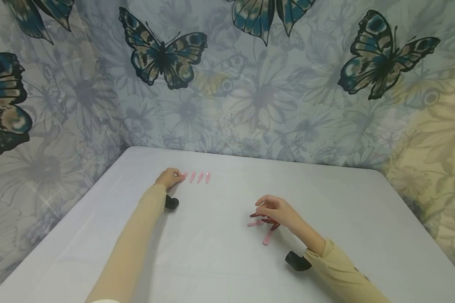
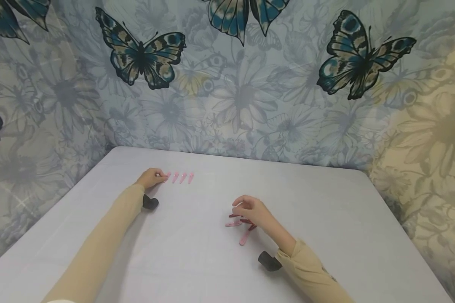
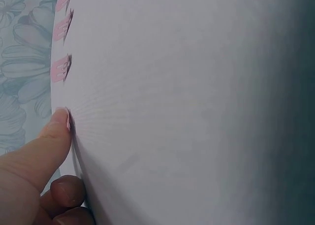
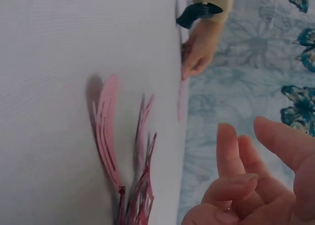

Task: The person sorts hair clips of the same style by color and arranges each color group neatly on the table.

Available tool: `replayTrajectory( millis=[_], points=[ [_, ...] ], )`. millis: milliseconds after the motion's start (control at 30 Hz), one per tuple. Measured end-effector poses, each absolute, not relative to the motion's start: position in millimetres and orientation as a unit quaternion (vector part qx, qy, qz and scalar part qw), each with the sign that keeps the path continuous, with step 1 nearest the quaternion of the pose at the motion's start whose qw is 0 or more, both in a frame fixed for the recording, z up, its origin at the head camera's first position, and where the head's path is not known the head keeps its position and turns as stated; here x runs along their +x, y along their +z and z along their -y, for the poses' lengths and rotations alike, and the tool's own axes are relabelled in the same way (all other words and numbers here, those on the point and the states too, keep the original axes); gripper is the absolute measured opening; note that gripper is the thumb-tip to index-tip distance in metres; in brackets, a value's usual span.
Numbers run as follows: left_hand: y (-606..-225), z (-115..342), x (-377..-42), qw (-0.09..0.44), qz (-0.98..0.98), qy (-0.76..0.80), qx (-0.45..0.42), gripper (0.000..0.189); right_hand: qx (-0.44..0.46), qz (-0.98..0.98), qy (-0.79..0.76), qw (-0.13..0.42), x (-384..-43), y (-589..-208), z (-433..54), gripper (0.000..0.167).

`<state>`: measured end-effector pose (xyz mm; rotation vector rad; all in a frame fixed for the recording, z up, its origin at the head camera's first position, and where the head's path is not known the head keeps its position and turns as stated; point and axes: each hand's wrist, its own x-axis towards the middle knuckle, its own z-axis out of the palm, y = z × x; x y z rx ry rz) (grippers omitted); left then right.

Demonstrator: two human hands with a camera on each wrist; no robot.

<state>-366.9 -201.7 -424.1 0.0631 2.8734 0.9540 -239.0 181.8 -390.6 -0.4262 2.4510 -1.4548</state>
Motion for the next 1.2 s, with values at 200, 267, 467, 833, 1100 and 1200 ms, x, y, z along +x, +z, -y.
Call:
replayTrajectory(
  millis=[200,267,467,833,1100,1200],
  points=[
    [-424,200,-365,0.043,-0.949,0.312,0.015,0.025,-0.147,-0.852,-0.481,0.142,-238,-405,-187,0.023],
    [-424,200,-364,0.044,-0.949,0.313,0.013,0.025,-0.143,-0.858,-0.474,0.14,-238,-409,-188,0.022],
    [-423,199,-363,0.048,-0.949,0.311,0.014,0.025,-0.119,-0.907,-0.398,0.074,-234,-415,-187,0.015],
    [-427,202,-369,0.04,-0.95,0.31,0.013,0.025,-0.131,-0.952,-0.278,-0.01,-229,-416,-186,0.013],
    [-429,202,-368,0.037,-0.949,0.313,0.009,0.025,-0.141,-0.949,-0.281,-0.008,-228,-417,-184,0.016],
    [-429,202,-367,0.038,-0.948,0.317,0.013,0.025,-0.146,-0.953,-0.264,-0.009,-227,-417,-183,0.019]
  ],
)
